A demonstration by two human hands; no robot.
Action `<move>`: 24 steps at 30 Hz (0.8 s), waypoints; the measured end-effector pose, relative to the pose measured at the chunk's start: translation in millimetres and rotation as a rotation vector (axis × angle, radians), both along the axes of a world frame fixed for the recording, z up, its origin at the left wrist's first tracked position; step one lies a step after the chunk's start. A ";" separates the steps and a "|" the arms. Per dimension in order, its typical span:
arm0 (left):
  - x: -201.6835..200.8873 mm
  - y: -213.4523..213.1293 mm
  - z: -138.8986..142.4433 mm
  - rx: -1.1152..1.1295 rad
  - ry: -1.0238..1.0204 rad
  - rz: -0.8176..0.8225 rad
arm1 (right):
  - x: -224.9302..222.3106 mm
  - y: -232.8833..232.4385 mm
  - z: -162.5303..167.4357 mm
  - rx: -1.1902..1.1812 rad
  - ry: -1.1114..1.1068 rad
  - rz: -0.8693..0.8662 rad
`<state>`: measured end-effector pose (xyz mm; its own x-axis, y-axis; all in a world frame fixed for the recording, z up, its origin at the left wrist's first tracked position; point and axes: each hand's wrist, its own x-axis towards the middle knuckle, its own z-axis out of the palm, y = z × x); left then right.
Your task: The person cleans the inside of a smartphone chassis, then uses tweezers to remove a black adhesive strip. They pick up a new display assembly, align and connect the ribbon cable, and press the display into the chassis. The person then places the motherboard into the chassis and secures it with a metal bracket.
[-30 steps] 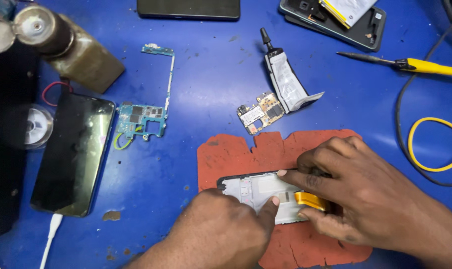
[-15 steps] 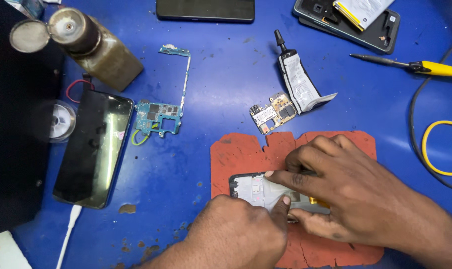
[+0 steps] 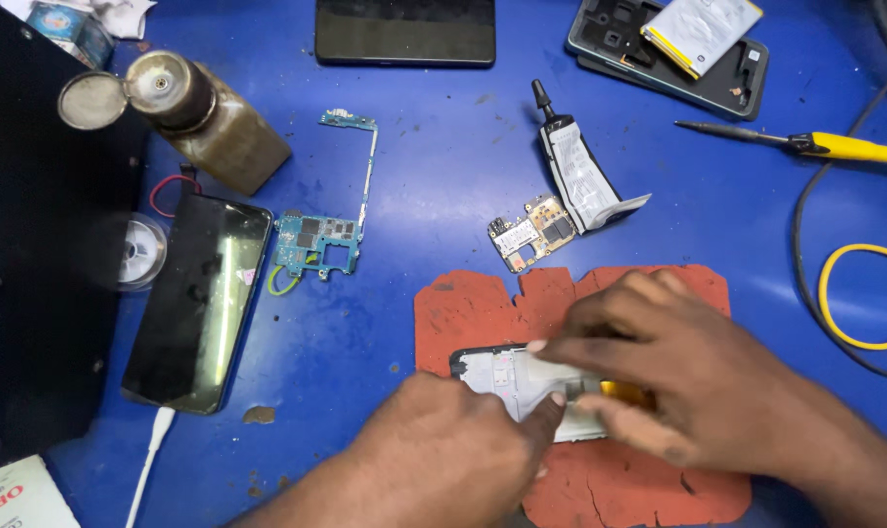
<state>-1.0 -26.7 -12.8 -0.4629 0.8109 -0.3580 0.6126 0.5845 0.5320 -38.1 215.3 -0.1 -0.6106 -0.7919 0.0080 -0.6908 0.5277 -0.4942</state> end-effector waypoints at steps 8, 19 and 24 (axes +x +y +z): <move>-19.2 -30.3 16.8 0.495 0.338 0.622 | -9.4 15.9 15.5 -0.097 0.214 -0.495; -46.5 5.1 -3.3 0.512 0.565 0.692 | 9.6 1.6 25.7 -0.146 0.280 -0.382; -47.2 18.6 -3.7 0.462 0.499 0.726 | 15.6 2.6 28.7 -0.151 0.310 -0.350</move>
<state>-48.2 -8.1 -16.5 -0.9137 0.2817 0.2930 0.4041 0.7068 0.5806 -22.5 217.9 28.6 -0.7907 -0.5152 0.3307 -0.6113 0.6929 -0.3823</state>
